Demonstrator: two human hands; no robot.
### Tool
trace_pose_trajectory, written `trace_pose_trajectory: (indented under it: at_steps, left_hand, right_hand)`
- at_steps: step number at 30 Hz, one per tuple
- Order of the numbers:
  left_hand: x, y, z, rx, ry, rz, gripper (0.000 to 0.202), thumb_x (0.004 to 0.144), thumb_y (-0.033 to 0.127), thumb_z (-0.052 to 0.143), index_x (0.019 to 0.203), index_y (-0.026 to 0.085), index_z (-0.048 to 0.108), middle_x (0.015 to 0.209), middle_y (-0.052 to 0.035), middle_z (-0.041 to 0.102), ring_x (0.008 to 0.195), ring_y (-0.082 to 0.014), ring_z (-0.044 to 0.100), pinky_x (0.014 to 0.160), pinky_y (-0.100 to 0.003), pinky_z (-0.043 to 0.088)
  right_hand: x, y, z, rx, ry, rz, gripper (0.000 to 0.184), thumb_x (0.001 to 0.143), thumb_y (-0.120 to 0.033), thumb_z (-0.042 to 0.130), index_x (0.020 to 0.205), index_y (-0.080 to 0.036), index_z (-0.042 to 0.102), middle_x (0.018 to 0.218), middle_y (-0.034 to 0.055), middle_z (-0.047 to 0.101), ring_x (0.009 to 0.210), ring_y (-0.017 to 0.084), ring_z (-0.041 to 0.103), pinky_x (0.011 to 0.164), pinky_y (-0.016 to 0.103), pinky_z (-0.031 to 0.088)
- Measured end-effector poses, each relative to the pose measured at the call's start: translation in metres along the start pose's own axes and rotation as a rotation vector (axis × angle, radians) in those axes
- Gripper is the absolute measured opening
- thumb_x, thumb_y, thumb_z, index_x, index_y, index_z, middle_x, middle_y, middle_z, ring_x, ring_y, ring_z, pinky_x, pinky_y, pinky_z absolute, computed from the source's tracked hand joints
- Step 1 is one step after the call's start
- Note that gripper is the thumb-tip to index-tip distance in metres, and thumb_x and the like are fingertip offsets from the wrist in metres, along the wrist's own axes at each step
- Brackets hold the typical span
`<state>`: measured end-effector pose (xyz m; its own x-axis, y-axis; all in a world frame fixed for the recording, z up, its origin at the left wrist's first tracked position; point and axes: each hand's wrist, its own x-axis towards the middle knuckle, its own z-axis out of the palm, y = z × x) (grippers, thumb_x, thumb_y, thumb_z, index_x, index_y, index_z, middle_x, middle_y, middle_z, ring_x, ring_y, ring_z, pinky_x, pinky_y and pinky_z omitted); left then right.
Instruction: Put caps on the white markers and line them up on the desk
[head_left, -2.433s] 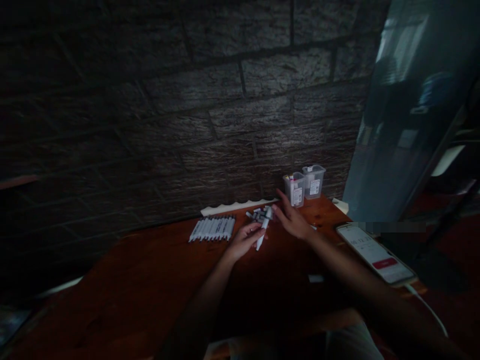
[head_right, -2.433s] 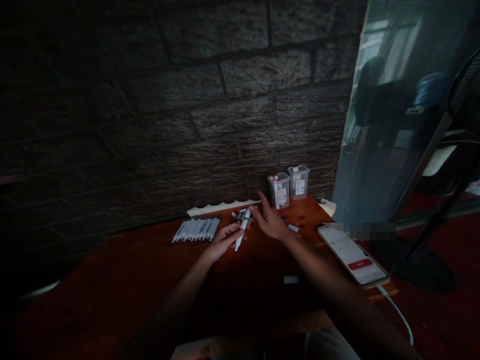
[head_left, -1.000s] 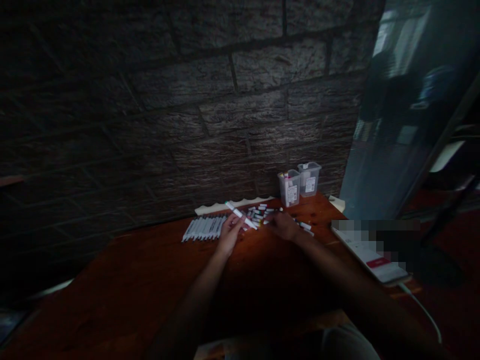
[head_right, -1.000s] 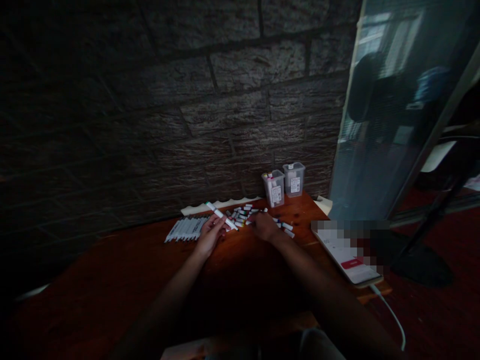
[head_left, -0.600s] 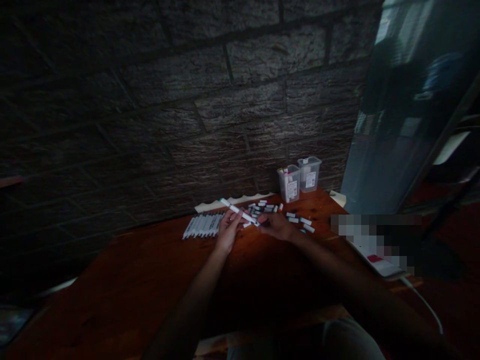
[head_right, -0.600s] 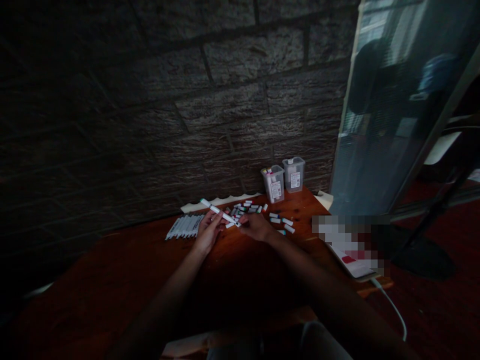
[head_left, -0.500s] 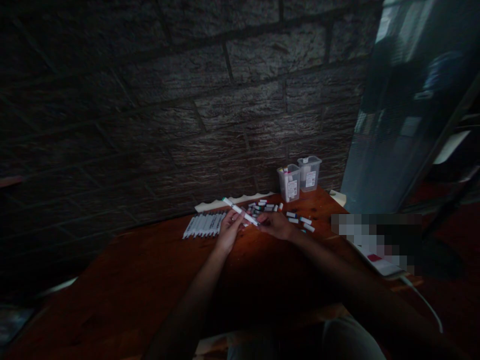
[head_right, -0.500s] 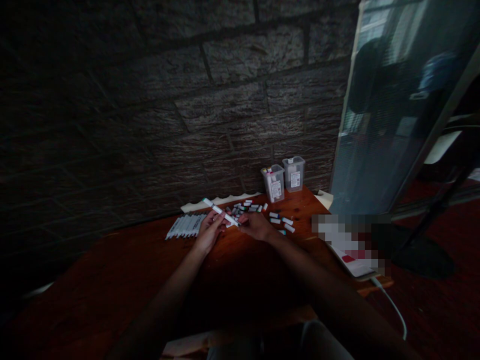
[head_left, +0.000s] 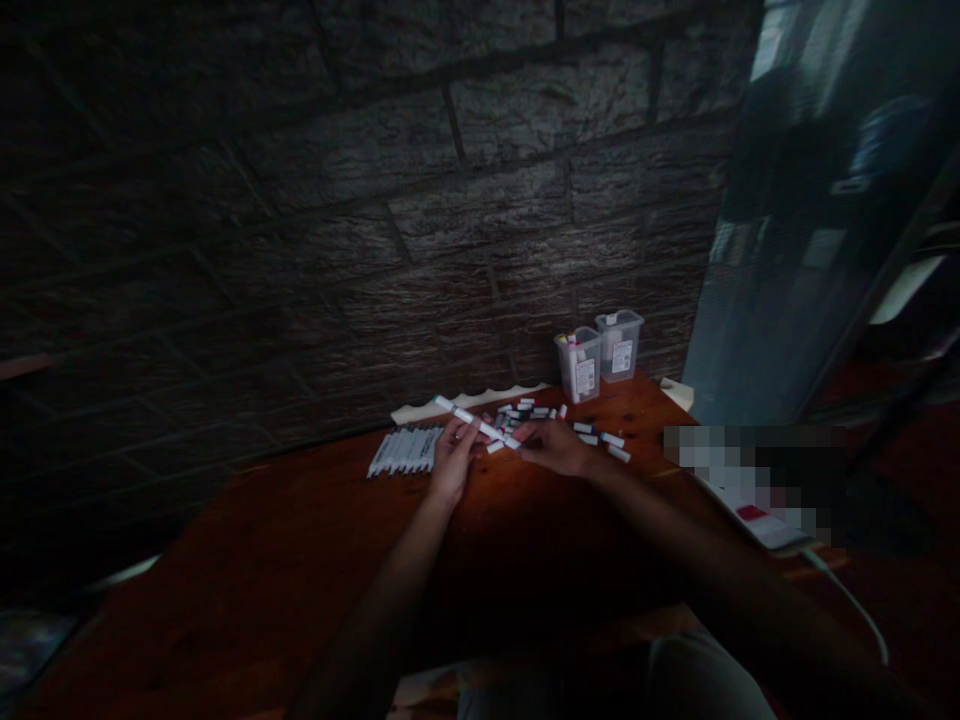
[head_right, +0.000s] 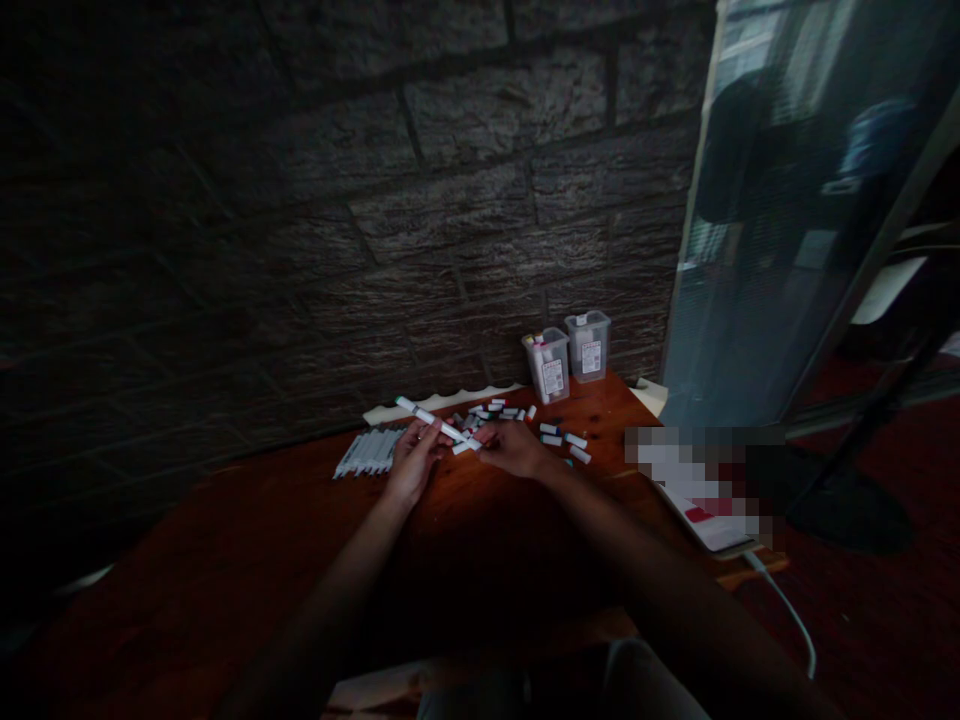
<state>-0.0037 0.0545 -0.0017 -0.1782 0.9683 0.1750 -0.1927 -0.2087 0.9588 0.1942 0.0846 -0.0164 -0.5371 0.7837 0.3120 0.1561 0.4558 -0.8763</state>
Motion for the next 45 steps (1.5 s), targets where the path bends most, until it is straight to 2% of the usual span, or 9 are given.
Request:
trace_pose_trajectory:
  at_steps: [10, 17, 24, 27, 31, 35, 40, 43, 45]
  left_hand:
    - [-0.002, -0.003, 0.004, 0.031, -0.076, -0.069, 0.039, 0.067, 0.044, 0.081, 0.090, 0.017, 0.064, 0.090, -0.0037, 0.071, 0.069, -0.0109, 0.063, 0.051, -0.016, 0.042]
    - [-0.001, 0.000, 0.000, 0.031, -0.048, -0.068, 0.037, 0.066, 0.042, 0.082, 0.085, 0.016, 0.065, 0.070, 0.0020, 0.061, 0.063, -0.0081, 0.057, 0.051, -0.015, 0.041]
    - [-0.002, 0.002, 0.001, -0.078, -0.049, -0.079, 0.040, 0.065, 0.035, 0.084, 0.095, 0.019, 0.062, 0.075, 0.0037, 0.062, 0.064, -0.0068, 0.058, 0.053, -0.015, 0.041]
    - [-0.004, 0.003, 0.005, -0.110, -0.051, -0.114, 0.038, 0.064, 0.035, 0.085, 0.088, 0.017, 0.061, 0.075, 0.0033, 0.064, 0.065, -0.0071, 0.060, 0.054, -0.015, 0.042]
    - [-0.008, 0.005, 0.011, -0.158, -0.062, -0.183, 0.039, 0.061, 0.034, 0.086, 0.081, 0.016, 0.058, 0.075, 0.0025, 0.066, 0.065, -0.0073, 0.063, 0.054, -0.016, 0.044]
    - [-0.012, 0.002, 0.016, -0.145, -0.093, -0.218, 0.038, 0.060, 0.033, 0.087, 0.079, 0.015, 0.058, 0.072, 0.0019, 0.066, 0.064, -0.0088, 0.064, 0.053, -0.016, 0.044]
    - [-0.015, -0.004, 0.020, -0.009, -0.132, -0.213, 0.040, 0.061, 0.036, 0.086, 0.081, 0.015, 0.060, 0.069, 0.0004, 0.065, 0.060, -0.0093, 0.063, 0.050, -0.016, 0.042]
    - [-0.011, -0.001, 0.016, -0.038, -0.058, -0.186, 0.042, 0.058, 0.037, 0.087, 0.080, 0.016, 0.058, 0.068, 0.0019, 0.064, 0.057, -0.0081, 0.061, 0.049, -0.016, 0.040]
    - [-0.006, 0.003, 0.011, -0.091, 0.006, -0.158, 0.042, 0.058, 0.036, 0.087, 0.075, 0.017, 0.054, 0.067, 0.0037, 0.063, 0.056, -0.0071, 0.059, 0.050, -0.016, 0.041]
  right_hand:
    - [-0.001, -0.003, 0.000, 0.027, 0.026, -0.034, 0.014, 0.077, -0.021, 0.063, 0.088, -0.016, 0.070, 0.091, 0.0053, 0.073, 0.085, 0.018, 0.067, 0.082, 0.032, 0.052]
    - [0.003, 0.000, -0.001, 0.189, 0.059, -0.001, 0.023, 0.073, -0.027, 0.068, 0.093, -0.015, 0.069, 0.093, 0.0055, 0.072, 0.086, 0.019, 0.066, 0.083, 0.033, 0.050]
    - [0.003, -0.007, -0.001, 0.303, 0.044, 0.095, 0.035, 0.071, -0.041, 0.073, 0.095, -0.016, 0.069, 0.079, 0.0008, 0.067, 0.066, 0.012, 0.058, 0.063, 0.024, 0.046]
    - [0.005, -0.009, 0.000, 0.272, 0.103, 0.145, 0.040, 0.078, -0.055, 0.063, 0.091, -0.017, 0.070, 0.076, 0.0006, 0.065, 0.064, 0.011, 0.055, 0.057, 0.022, 0.043]
    - [0.007, -0.016, -0.002, 0.224, 0.262, 0.226, 0.060, 0.086, -0.068, 0.044, 0.087, -0.016, 0.072, 0.074, 0.0030, 0.064, 0.064, 0.011, 0.055, 0.056, 0.021, 0.041]
    - [0.006, -0.020, -0.002, 0.306, 0.263, 0.322, 0.074, 0.088, -0.075, 0.027, 0.090, -0.016, 0.072, 0.074, 0.0046, 0.064, 0.054, 0.011, 0.051, 0.050, 0.022, 0.039]
    - [0.005, -0.022, -0.003, 0.006, 0.177, 0.158, 0.053, 0.090, -0.061, 0.043, 0.088, -0.017, 0.072, 0.076, 0.0031, 0.067, 0.071, 0.015, 0.060, 0.066, 0.025, 0.045]
    - [-0.006, -0.036, -0.018, -0.222, 0.092, 0.139, 0.045, 0.093, -0.053, 0.046, 0.104, -0.018, 0.071, 0.090, 0.0051, 0.071, 0.083, 0.018, 0.064, 0.076, 0.028, 0.047]
    - [-0.027, -0.050, -0.028, -0.385, 0.112, 0.175, 0.049, 0.089, -0.057, 0.052, 0.118, -0.020, 0.066, 0.110, 0.0075, 0.069, 0.095, 0.021, 0.064, 0.086, 0.032, 0.047]
